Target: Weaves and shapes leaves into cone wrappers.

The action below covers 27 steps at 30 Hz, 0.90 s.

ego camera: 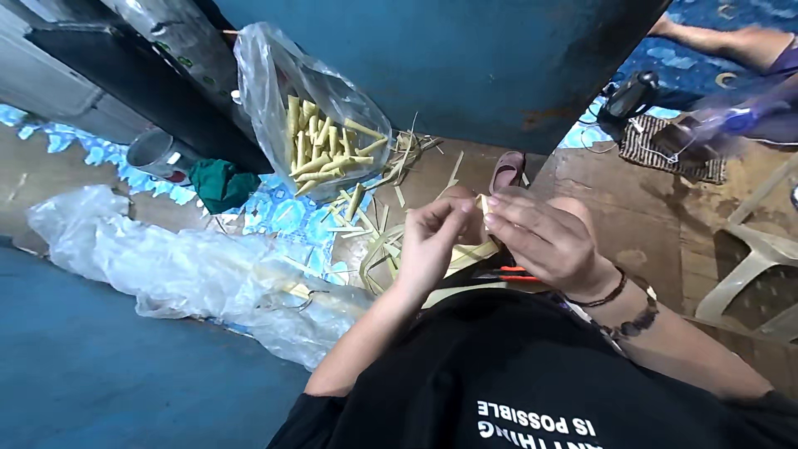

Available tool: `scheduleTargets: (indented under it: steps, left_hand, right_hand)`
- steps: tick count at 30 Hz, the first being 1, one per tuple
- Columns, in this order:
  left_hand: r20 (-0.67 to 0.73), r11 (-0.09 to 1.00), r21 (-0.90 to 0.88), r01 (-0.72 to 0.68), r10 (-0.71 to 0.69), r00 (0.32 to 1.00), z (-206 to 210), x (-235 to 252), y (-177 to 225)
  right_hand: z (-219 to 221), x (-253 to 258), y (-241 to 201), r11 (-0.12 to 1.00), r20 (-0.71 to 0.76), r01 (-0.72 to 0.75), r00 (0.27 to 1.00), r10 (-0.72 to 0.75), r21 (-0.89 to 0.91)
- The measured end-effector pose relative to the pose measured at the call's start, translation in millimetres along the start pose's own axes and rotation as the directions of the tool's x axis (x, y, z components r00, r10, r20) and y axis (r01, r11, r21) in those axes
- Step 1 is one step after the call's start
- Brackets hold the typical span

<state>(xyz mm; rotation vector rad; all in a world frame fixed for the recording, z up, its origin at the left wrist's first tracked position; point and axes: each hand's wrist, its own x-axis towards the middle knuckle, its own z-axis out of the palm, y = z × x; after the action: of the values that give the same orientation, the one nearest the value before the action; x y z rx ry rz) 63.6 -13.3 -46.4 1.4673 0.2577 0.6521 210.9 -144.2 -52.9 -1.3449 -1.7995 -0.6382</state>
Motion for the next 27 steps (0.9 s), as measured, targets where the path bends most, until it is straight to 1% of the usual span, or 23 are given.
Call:
scheduleTargets:
  steps: [1, 2, 3, 4, 6, 7, 8, 10, 11, 12, 13, 14, 15, 16, 17, 18, 19, 20, 22, 23, 24, 25, 27]
  left_hand:
    - [0.061, 1.000, -0.017, -0.011, 0.012, 0.998, -1.5, -2.6, 5.0]
    - [0.116, 1.000, -0.013, -0.016, 0.017, 0.993, -2.2, -4.2, 8.8]
    - [0.149, 1.000, -0.002, -0.022, 0.022, 0.989, -2.8, -4.0, 10.2]
    - [0.159, 0.999, 0.018, -0.032, 0.029, 0.987, -3.4, -2.6, 9.1]
    - [0.109, 0.992, 0.089, -0.086, 0.077, 0.991, -2.7, 0.2, 2.2]
    - [0.045, 0.985, 0.121, -0.121, 0.116, 0.992, -1.1, 1.1, -2.3]
    - [-0.028, 0.979, 0.141, -0.148, 0.153, 0.988, 1.0, 1.6, -6.4]
    - [-0.113, 0.976, 0.130, -0.175, 0.190, 0.975, 5.4, 0.1, -6.8]
    - [-0.114, 0.982, 0.087, -0.169, 0.179, 0.977, 7.1, -3.0, -3.1]
    - [-0.099, 0.990, 0.003, -0.142, 0.141, 0.985, 8.0, -6.5, 1.1]
    - [-0.067, 0.989, -0.125, -0.080, 0.072, 0.995, 7.5, -8.5, 5.0]
    - [-0.017, 0.964, -0.264, 0.023, -0.028, 0.999, 6.6, -8.9, 7.4]
    - [0.061, 0.915, -0.373, 0.152, -0.140, 0.988, 5.7, -7.9, 7.2]
    - [0.157, 0.864, -0.424, 0.269, -0.223, 0.962, 4.4, -6.0, 4.0]
    - [0.237, 0.831, -0.434, 0.348, -0.267, 0.934, 3.5, -3.8, -0.3]
    - [0.274, 0.823, -0.425, 0.378, -0.281, 0.920, 3.0, -2.2, -4.4]
    - [0.275, 0.847, -0.393, 0.357, -0.262, 0.925, 2.2, -0.8, -8.1]
    - [0.246, 0.889, -0.353, 0.291, -0.211, 0.946, 1.0, 1.0, -10.7]
    - [0.194, 0.972, -0.227, 0.067, -0.023, 0.981, -2.0, 3.2, -10.6]
    - [0.196, 0.991, -0.123, -0.051, 0.075, 0.978, -3.4, 3.4, -7.8]
    - [0.208, 0.989, -0.012, -0.145, 0.145, 0.967, -4.4, 3.0, -2.9]
    - [0.232, 0.974, 0.088, -0.211, 0.186, 0.955, -5.7, 2.1, 3.4]
    - [0.260, 0.927, 0.227, -0.298, 0.237, 0.936, -7.3, 0.1, 13.0]
  right_hand:
    - [-1.0, -0.3, 2.9, 0.999, -0.004, -0.012, 1.000, 0.012, 0.037]
    - [-1.5, -0.2, 4.9, 0.990, -0.016, -0.066, 0.998, 0.068, 0.123]
    - [-2.3, 1.4, 5.3, 0.967, -0.021, -0.150, 0.987, 0.158, 0.208]
    - [-3.4, 4.8, 4.5, 0.933, -0.023, -0.245, 0.965, 0.260, 0.262]
    - [-4.3, 12.1, 0.9, 0.882, -0.032, -0.400, 0.907, 0.420, 0.251]
    - [-3.4, 13.3, -1.4, 0.886, -0.059, -0.413, 0.899, 0.434, 0.209]
    - [-2.2, 12.8, -4.0, 0.916, -0.108, -0.370, 0.915, 0.388, 0.153]
    - [0.7, 8.1, -9.0, 0.974, -0.176, -0.211, 0.959, 0.222, 0.080]
    - [2.5, 4.5, -11.1, 0.984, -0.185, -0.148, 0.969, 0.164, 0.094]
    - [4.6, 0.4, -12.9, 0.985, -0.192, -0.105, 0.973, 0.131, 0.136]
    - [6.8, -3.0, -14.2, 0.981, -0.201, -0.079, 0.973, 0.114, 0.174]
    - [8.3, -5.3, -15.7, 0.979, -0.201, -0.070, 0.973, 0.110, 0.194]
    - [9.2, -6.2, -17.6, 0.975, -0.197, -0.075, 0.973, 0.117, 0.208]
    - [10.0, -5.4, -19.3, 0.968, -0.194, -0.092, 0.971, 0.140, 0.234]
    - [11.0, -2.5, -20.2, 0.953, -0.199, -0.123, 0.963, 0.182, 0.276]
    - [10.6, 1.2, -20.7, 0.932, -0.199, -0.166, 0.951, 0.238, 0.324]
    - [8.3, 4.3, -20.9, 0.904, -0.199, -0.209, 0.934, 0.297, 0.373]
    - [4.7, 7.3, -20.9, 0.878, -0.198, -0.250, 0.915, 0.353, 0.408]
    - [-2.9, 11.8, -20.9, 0.826, -0.173, -0.326, 0.880, 0.443, 0.460]
    - [-6.1, 13.3, -20.7, 0.783, -0.122, -0.379, 0.861, 0.494, 0.494]
    - [-8.5, 15.4, -19.4, 0.711, -0.052, -0.441, 0.830, 0.555, 0.548]
    - [-10.4, 17.7, -17.1, 0.606, 0.029, -0.505, 0.783, 0.622, 0.614]
    - [-11.8, 19.1, -10.7, 0.318, 0.208, -0.602, 0.642, 0.738, 0.732]
